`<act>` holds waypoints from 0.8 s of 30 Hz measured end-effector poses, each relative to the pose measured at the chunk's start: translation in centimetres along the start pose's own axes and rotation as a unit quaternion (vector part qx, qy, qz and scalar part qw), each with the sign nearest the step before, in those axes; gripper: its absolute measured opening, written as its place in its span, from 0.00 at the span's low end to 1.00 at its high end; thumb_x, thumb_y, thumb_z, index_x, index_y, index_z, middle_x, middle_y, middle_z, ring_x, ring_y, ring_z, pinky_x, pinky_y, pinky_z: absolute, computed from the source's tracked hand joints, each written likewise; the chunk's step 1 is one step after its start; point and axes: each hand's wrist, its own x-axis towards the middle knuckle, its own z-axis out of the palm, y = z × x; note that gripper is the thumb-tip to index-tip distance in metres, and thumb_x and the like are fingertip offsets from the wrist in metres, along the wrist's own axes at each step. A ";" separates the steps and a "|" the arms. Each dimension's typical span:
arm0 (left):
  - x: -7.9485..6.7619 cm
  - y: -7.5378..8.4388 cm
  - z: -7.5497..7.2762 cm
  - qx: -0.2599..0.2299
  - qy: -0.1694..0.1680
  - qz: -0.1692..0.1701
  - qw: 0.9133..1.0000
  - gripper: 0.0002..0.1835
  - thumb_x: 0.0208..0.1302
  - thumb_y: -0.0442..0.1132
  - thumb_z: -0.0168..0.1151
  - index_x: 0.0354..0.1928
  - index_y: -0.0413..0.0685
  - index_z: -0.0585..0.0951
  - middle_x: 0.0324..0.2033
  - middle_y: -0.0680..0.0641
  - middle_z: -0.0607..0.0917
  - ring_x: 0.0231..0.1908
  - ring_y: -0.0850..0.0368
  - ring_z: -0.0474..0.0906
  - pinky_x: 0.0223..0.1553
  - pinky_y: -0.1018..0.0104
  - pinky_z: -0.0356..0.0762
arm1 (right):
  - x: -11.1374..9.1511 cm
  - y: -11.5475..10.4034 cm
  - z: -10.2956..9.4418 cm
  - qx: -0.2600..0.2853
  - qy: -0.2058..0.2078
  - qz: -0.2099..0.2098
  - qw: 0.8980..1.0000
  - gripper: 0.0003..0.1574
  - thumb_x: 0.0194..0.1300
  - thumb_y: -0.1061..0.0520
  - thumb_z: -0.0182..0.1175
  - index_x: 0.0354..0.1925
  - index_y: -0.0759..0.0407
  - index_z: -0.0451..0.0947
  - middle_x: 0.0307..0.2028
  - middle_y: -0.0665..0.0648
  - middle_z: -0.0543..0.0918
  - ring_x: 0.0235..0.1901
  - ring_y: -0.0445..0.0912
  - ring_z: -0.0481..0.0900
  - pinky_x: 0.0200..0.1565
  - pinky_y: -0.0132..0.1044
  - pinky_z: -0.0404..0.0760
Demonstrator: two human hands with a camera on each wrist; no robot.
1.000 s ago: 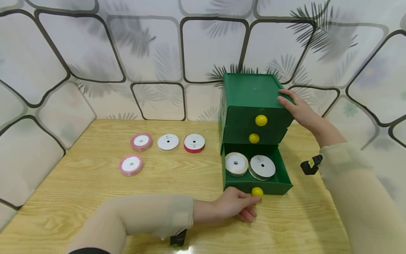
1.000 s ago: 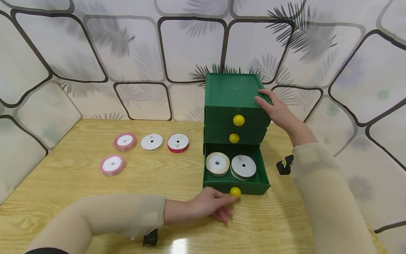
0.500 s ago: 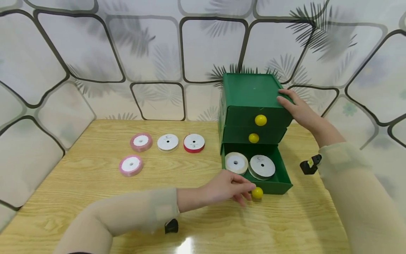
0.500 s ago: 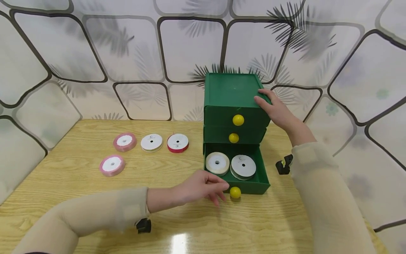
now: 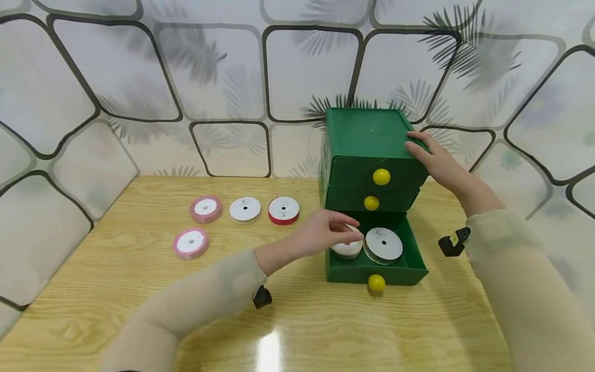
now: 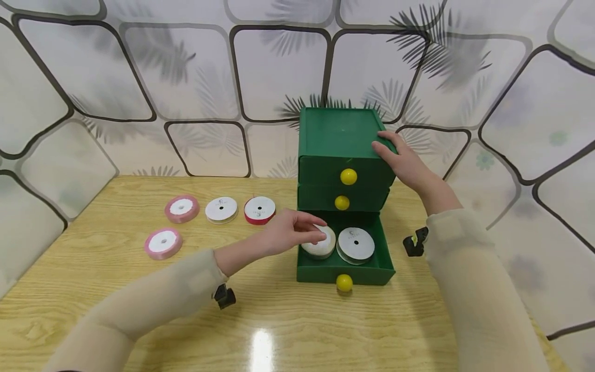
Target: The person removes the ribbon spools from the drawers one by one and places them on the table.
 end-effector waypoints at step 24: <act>3.8 -3.1 0.3 0.345 -0.081 0.054 0.934 0.39 0.54 0.55 0.73 0.66 0.50 0.72 0.62 0.49 0.75 0.59 0.55 0.70 0.63 0.59 0.60 | 0.0 0.1 0.1 -0.014 0.004 0.014 1.000 0.45 0.74 0.34 0.38 0.78 0.50 0.36 0.75 0.64 0.31 0.70 0.68 0.40 0.64 0.68 0.46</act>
